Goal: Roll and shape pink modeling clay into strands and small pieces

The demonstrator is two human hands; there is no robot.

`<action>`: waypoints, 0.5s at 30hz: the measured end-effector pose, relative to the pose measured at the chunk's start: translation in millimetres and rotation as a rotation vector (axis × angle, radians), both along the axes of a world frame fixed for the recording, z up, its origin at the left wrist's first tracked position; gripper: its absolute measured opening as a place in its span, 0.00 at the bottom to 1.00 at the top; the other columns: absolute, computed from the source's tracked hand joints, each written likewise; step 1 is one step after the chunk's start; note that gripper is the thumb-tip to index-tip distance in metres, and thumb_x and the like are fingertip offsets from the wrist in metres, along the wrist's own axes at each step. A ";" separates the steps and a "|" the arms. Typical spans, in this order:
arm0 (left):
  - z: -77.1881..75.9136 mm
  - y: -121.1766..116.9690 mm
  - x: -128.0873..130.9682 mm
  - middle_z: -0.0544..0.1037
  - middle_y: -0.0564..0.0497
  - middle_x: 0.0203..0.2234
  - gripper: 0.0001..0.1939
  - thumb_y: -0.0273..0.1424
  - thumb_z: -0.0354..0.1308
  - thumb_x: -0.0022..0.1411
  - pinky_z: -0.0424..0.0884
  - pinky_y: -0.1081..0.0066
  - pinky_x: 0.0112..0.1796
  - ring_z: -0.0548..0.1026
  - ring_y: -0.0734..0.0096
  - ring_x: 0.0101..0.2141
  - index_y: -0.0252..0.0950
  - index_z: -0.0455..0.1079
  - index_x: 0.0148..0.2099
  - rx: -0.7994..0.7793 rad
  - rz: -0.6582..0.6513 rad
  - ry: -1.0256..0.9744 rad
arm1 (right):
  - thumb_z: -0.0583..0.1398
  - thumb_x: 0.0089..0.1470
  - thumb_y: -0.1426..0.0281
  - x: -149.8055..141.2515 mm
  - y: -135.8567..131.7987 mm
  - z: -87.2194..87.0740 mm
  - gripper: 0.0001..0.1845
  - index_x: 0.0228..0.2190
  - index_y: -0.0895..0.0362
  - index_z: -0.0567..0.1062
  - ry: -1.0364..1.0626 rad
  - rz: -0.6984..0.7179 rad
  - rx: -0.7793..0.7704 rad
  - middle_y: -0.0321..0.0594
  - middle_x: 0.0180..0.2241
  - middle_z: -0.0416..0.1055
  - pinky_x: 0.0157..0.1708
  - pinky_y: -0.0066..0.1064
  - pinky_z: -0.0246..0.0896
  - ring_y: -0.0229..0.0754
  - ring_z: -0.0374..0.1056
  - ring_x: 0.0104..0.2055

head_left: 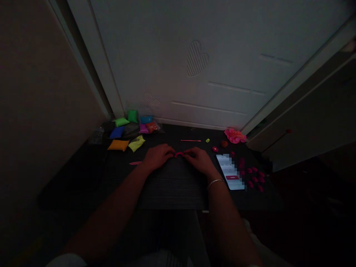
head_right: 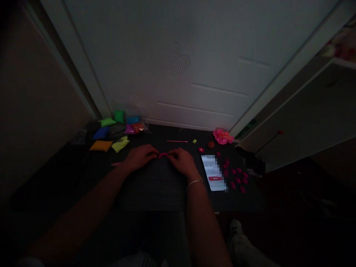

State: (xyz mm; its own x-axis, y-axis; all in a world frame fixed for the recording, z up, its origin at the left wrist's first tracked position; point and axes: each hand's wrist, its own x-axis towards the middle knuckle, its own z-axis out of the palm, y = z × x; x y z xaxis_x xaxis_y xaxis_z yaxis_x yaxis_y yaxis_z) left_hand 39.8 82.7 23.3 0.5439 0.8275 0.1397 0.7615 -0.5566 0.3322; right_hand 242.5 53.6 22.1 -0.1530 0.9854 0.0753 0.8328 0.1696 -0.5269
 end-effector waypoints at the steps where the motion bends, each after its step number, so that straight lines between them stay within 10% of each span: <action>1: -0.4 0.7 -1.0 0.73 0.56 0.37 0.11 0.35 0.48 0.60 0.63 0.74 0.34 0.70 0.72 0.38 0.45 0.69 0.42 0.015 -0.013 0.000 | 0.55 0.52 0.63 1.5 0.6 -0.3 0.13 0.37 0.53 0.75 -0.003 0.007 0.001 0.38 0.38 0.72 0.37 0.28 0.59 0.39 0.67 0.38; 15: -5.4 -1.9 9.3 0.72 0.54 0.37 0.13 0.42 0.48 0.59 0.64 0.73 0.33 0.70 0.70 0.38 0.44 0.69 0.41 0.064 0.002 0.048 | 0.57 0.50 0.61 -5.4 -1.2 3.4 0.11 0.30 0.53 0.76 -0.089 0.014 -0.011 0.37 0.32 0.73 0.31 0.28 0.57 0.39 0.68 0.34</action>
State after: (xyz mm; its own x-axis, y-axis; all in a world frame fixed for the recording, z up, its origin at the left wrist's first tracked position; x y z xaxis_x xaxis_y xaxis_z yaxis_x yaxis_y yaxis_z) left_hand 49.1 80.8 17.9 0.5494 0.8188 0.1665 0.7769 -0.5739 0.2589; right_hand 237.1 52.5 25.5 -0.1719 0.9839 0.0496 0.8741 0.1755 -0.4529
